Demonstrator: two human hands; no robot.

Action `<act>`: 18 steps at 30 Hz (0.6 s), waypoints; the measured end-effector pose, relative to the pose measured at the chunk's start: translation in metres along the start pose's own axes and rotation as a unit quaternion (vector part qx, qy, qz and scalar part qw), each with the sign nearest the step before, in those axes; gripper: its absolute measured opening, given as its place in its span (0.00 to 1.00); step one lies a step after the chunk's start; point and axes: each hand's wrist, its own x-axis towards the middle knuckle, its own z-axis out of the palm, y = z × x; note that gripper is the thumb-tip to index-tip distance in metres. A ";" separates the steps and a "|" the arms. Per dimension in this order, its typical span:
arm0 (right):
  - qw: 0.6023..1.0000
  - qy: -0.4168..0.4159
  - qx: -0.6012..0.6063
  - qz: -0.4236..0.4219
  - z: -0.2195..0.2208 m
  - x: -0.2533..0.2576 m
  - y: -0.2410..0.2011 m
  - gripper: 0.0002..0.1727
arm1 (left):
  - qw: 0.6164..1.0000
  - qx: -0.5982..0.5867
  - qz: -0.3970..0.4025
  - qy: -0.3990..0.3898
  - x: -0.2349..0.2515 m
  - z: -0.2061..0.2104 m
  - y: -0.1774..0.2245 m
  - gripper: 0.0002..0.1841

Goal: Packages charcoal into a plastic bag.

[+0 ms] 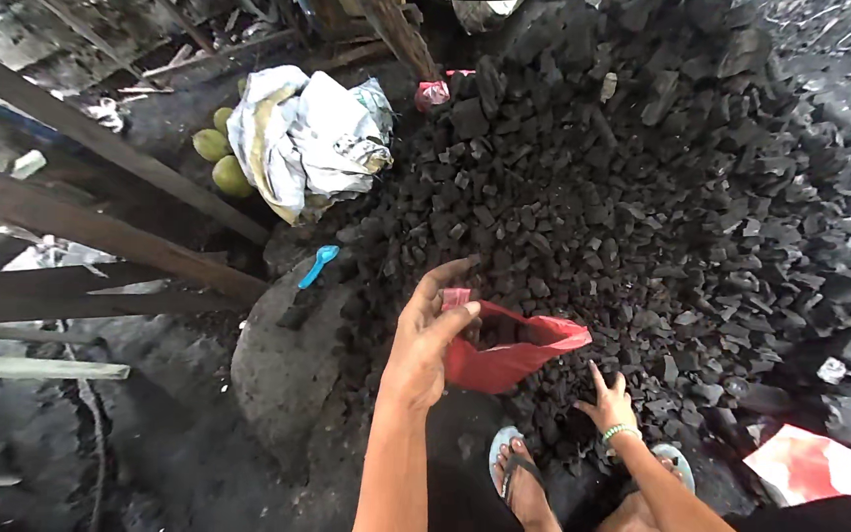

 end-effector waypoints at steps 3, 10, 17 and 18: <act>0.998 -0.041 0.008 -0.044 -0.023 0.016 0.025 0.42 | 1.000 0.003 -0.002 0.001 0.001 -0.001 0.000 0.28; 0.946 -0.019 0.290 -0.142 -0.094 0.006 0.012 0.24 | 0.999 0.011 0.018 -0.033 0.001 0.012 -0.005 0.30; 0.784 -0.019 0.486 -0.386 -0.185 -0.063 -0.076 0.23 | 0.994 0.021 0.008 -0.110 -0.001 0.029 -0.012 0.32; 0.791 -0.011 0.423 -0.441 -0.185 -0.067 -0.089 0.22 | 0.993 0.016 0.007 -0.117 -0.001 0.030 -0.013 0.32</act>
